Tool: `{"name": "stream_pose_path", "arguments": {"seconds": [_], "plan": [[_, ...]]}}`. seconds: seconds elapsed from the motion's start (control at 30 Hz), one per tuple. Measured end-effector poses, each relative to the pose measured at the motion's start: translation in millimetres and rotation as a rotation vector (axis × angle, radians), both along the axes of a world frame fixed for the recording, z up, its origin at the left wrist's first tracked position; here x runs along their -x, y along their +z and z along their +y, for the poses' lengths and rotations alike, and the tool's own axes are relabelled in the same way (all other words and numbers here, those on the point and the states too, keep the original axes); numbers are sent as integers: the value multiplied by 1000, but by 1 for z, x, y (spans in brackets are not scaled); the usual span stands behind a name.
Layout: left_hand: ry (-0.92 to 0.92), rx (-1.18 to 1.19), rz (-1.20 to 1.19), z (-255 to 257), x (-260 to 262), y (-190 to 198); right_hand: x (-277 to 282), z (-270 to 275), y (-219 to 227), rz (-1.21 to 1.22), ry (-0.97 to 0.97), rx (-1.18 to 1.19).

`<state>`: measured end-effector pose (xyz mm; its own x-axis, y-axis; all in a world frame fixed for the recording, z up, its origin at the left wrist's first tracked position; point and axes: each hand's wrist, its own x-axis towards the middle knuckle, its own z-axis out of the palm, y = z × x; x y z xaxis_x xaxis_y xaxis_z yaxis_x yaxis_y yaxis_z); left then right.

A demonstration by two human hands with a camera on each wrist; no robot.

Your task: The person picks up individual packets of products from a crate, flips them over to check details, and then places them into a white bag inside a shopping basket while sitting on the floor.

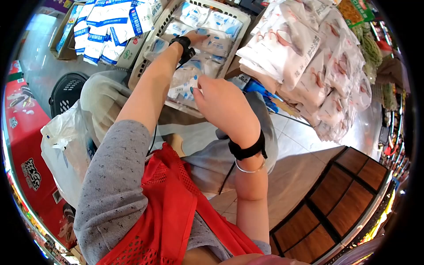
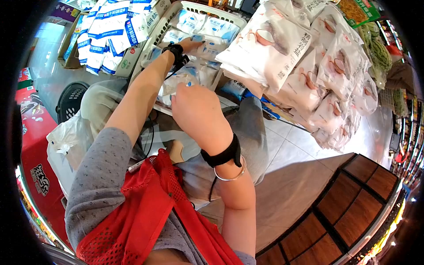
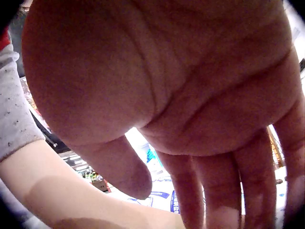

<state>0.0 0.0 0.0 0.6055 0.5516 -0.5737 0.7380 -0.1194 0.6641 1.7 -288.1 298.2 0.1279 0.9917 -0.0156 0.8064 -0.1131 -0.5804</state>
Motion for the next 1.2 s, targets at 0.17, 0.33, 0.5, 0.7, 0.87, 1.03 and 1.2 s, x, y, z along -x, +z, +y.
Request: {"name": "stream_pose_path", "arguments": {"seconds": [0.17, 0.33, 0.5, 0.7, 0.87, 1.03, 1.2], "plan": [[-114, -69, 60, -20, 15, 23, 9, -2, 3, 1, 36, 58], [-222, -149, 60, -15, 1, 19, 15, 8, 5, 98, 68, 35], [-132, -387, 331, -40, -16, 39, 14, 19, -3, 46, 68, 19], [-352, -603, 298, -92, -34, 38, 15, 23, -18, -1, 40, 92], [-598, -644, 345, -82, -33, 35, 3, 27, -23, -42, -1, 70], [-747, -507, 52, -38, 4, 40, -19, 24, -25, -283, -125, -187], [-820, -440, 285, -65, 64, 116, -25, 31, -13, -186, -219, 39]]}}
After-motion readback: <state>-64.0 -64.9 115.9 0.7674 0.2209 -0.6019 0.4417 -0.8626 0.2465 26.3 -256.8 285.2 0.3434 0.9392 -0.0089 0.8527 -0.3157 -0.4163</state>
